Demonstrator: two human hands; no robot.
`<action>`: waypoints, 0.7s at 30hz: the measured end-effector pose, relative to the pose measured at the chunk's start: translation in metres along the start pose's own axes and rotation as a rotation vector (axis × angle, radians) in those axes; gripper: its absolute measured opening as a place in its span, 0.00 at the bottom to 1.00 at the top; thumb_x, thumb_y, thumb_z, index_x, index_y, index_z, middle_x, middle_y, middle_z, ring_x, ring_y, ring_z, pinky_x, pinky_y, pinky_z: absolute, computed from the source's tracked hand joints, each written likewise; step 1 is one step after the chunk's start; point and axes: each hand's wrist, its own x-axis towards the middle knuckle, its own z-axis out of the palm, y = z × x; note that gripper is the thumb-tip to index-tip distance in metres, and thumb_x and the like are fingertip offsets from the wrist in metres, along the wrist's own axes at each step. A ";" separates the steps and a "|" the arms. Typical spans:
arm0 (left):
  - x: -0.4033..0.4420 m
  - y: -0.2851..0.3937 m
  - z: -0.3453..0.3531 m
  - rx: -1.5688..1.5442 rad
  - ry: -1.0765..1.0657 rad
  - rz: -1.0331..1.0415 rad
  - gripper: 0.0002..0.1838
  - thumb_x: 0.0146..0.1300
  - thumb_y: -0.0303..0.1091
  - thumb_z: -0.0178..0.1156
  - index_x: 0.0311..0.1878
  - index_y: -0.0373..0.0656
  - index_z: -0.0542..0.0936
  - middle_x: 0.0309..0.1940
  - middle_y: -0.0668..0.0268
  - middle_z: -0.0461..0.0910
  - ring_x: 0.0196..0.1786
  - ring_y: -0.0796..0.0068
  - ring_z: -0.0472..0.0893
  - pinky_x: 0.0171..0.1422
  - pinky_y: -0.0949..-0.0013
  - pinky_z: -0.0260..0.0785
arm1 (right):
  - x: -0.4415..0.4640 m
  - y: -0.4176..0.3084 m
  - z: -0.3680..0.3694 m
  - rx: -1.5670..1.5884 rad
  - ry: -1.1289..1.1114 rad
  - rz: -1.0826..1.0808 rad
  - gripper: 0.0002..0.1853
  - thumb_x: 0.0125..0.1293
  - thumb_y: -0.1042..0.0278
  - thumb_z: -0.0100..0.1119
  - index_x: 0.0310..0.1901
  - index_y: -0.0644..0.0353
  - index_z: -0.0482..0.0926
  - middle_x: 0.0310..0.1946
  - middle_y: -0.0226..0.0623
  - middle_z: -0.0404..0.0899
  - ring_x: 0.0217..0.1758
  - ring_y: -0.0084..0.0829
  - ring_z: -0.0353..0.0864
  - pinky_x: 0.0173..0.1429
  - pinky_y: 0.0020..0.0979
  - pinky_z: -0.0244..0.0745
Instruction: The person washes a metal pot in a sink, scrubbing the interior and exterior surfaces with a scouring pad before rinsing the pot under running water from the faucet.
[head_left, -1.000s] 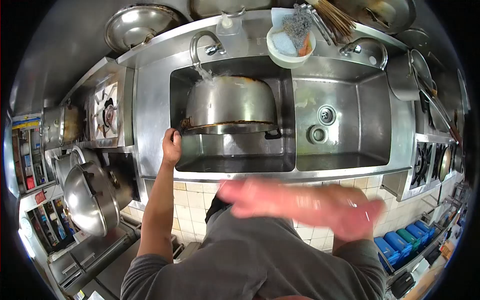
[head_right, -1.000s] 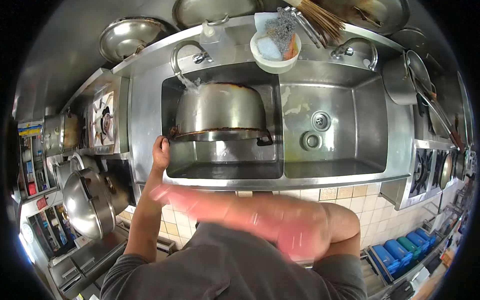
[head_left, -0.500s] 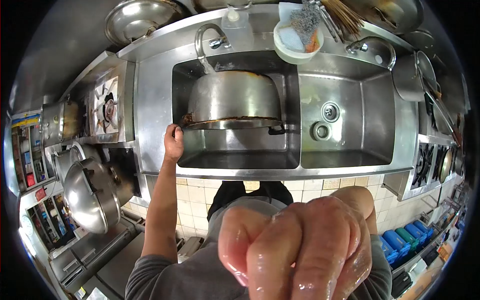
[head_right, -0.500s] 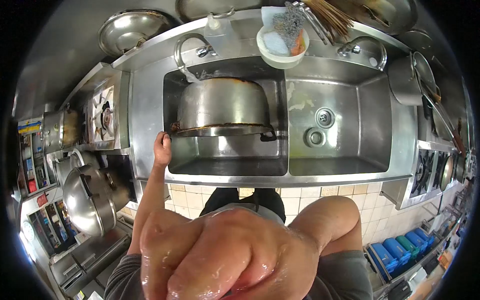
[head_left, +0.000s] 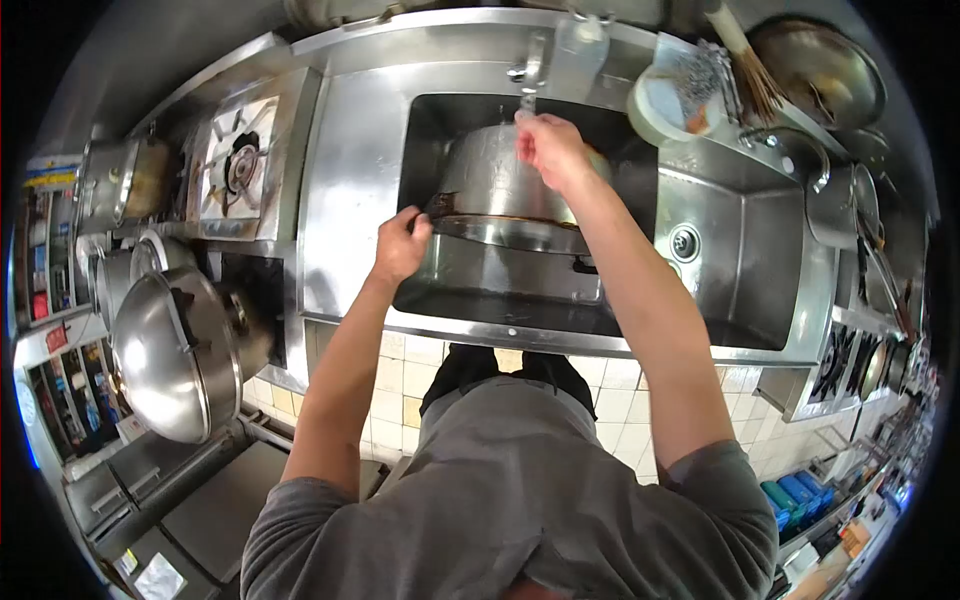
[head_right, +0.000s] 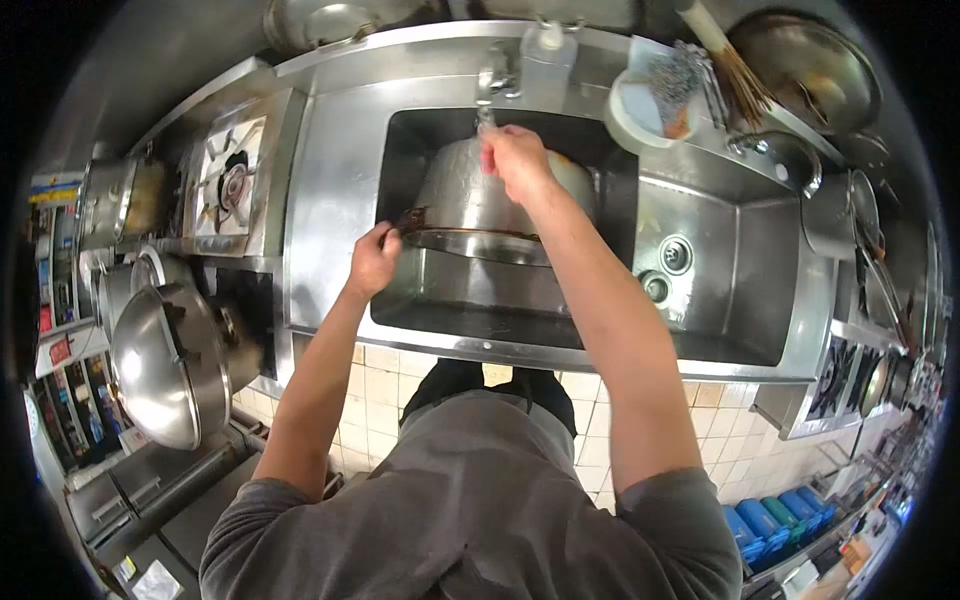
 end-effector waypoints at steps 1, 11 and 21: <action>0.002 0.009 -0.002 0.020 -0.002 -0.006 0.16 0.74 0.42 0.57 0.40 0.36 0.78 0.27 0.50 0.77 0.31 0.58 0.75 0.42 0.58 0.72 | 0.008 0.001 0.021 0.074 0.077 -0.020 0.06 0.71 0.69 0.63 0.36 0.59 0.81 0.26 0.31 0.79 0.27 0.25 0.79 0.28 0.31 0.71; 0.075 0.061 0.012 0.106 0.256 0.070 0.23 0.74 0.56 0.58 0.40 0.44 0.85 0.43 0.55 0.87 0.52 0.46 0.82 0.57 0.43 0.73 | 0.025 -0.041 0.037 0.727 0.157 0.157 0.17 0.81 0.55 0.51 0.43 0.61 0.78 0.33 0.37 0.78 0.32 0.32 0.78 0.33 0.33 0.73; 0.115 0.125 0.016 0.221 0.022 0.179 0.19 0.64 0.53 0.59 0.41 0.47 0.86 0.42 0.55 0.88 0.54 0.47 0.84 0.58 0.41 0.72 | -0.011 -0.045 0.086 -0.125 0.029 0.048 0.23 0.79 0.49 0.61 0.40 0.67 0.79 0.28 0.40 0.82 0.25 0.30 0.79 0.24 0.31 0.72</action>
